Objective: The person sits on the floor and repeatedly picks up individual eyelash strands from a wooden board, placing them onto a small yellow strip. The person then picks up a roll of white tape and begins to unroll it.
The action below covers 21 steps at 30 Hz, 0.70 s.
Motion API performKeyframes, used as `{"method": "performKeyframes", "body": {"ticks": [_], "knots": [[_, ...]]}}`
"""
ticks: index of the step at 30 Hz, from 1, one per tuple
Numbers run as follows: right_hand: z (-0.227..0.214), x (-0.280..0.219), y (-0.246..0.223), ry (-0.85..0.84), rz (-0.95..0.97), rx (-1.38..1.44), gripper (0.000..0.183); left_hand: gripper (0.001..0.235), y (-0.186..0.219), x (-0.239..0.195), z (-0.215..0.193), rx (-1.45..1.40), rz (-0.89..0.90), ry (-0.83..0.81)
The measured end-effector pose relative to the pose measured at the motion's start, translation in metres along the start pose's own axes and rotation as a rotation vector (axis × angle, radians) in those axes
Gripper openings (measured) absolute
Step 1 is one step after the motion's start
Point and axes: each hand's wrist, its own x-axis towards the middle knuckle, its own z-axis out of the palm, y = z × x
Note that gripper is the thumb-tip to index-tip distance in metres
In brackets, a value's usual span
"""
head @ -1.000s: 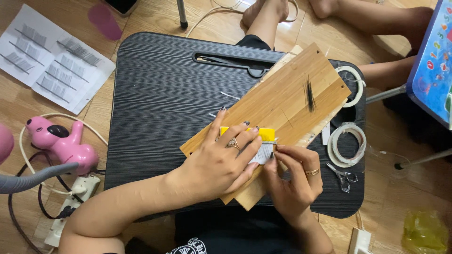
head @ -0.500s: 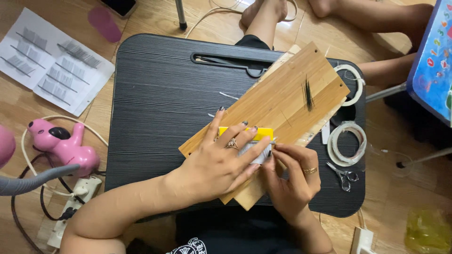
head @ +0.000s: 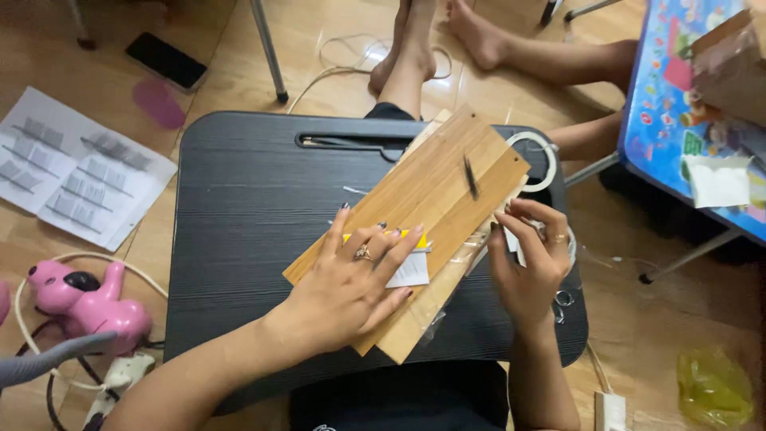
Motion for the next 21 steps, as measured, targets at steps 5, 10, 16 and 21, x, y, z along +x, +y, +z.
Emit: {"method": "performKeyframes", "body": {"ticks": [5, 10, 16, 21], "knots": [[-0.002, 0.009, 0.027, -0.161, -0.127, 0.045, 0.024, 0.073, 0.001, 0.0, 0.002, 0.002, 0.002, -0.002], [-0.002, 0.004, 0.038, -0.277, -0.165, 0.136, 0.028, 0.071, 0.0, -0.001, 0.002, -0.048, 0.011, 0.006], [-0.001, 0.007, 0.041, -0.178, -0.191, 0.174, 0.019, 0.071, 0.0, -0.002, 0.004, -0.041, 0.009, 0.002], [-0.004, 0.014, 0.061, -0.182, -0.098, 0.275, 0.027, 0.069, 0.0, -0.002, 0.004, -0.04, 0.014, 0.014]]}}
